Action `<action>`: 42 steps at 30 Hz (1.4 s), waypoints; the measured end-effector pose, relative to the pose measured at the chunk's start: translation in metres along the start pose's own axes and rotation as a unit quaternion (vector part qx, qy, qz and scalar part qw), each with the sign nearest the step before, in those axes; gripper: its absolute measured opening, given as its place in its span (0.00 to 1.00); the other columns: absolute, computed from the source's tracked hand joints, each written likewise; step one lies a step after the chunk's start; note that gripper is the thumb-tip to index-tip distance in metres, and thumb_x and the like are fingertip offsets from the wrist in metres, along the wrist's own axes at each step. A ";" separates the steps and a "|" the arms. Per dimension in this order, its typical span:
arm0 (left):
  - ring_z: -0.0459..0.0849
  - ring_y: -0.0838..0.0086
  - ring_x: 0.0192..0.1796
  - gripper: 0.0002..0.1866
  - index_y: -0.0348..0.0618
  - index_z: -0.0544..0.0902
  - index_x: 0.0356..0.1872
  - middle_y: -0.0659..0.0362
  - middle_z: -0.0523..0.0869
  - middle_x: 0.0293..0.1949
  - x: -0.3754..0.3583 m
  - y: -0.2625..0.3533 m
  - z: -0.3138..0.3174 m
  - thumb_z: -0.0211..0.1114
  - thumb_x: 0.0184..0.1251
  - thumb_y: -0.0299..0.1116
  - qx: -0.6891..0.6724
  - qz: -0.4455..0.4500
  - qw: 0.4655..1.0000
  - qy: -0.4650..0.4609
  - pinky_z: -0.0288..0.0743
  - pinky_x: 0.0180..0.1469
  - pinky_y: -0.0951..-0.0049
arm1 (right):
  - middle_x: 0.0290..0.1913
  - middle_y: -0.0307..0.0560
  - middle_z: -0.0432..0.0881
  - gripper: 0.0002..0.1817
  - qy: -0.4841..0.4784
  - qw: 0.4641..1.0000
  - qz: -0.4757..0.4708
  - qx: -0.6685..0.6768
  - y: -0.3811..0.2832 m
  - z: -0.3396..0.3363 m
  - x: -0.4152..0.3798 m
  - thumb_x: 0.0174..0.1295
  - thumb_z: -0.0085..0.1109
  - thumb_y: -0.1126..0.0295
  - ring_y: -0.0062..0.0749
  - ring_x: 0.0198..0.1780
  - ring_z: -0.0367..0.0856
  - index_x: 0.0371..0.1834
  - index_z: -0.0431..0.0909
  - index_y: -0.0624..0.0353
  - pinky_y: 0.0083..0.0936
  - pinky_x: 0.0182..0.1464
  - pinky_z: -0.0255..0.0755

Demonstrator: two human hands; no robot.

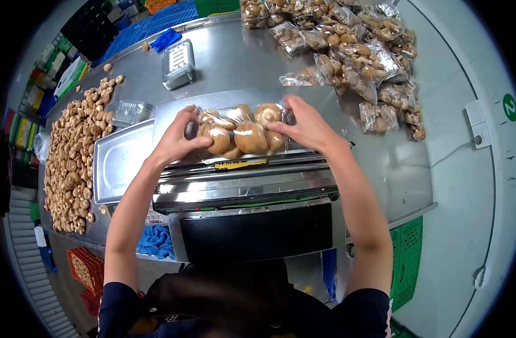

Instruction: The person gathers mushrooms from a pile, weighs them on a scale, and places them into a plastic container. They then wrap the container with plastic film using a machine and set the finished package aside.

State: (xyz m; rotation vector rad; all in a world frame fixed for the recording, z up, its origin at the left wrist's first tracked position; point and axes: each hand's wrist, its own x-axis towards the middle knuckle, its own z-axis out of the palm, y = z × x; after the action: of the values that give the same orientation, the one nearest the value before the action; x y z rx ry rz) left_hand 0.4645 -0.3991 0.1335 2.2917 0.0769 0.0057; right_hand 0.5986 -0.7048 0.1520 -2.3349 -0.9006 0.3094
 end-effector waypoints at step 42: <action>0.74 0.85 0.18 0.19 0.35 0.83 0.28 0.64 0.81 0.20 -0.341 -0.103 0.038 0.55 0.75 0.38 -0.205 -0.388 0.888 0.137 0.65 0.19 0.80 | 0.23 0.53 0.80 0.13 0.003 0.963 0.172 0.207 -0.151 0.222 -0.244 0.70 0.52 0.60 0.53 0.25 0.80 0.45 0.75 0.58 0.40 0.29 0.72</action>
State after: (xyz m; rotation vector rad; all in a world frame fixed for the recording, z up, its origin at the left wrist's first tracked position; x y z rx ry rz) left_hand 0.1199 -0.3795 0.0380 1.6870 1.0341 -0.0624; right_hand 0.2466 -0.6787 0.0700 -2.0822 -0.3719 0.5739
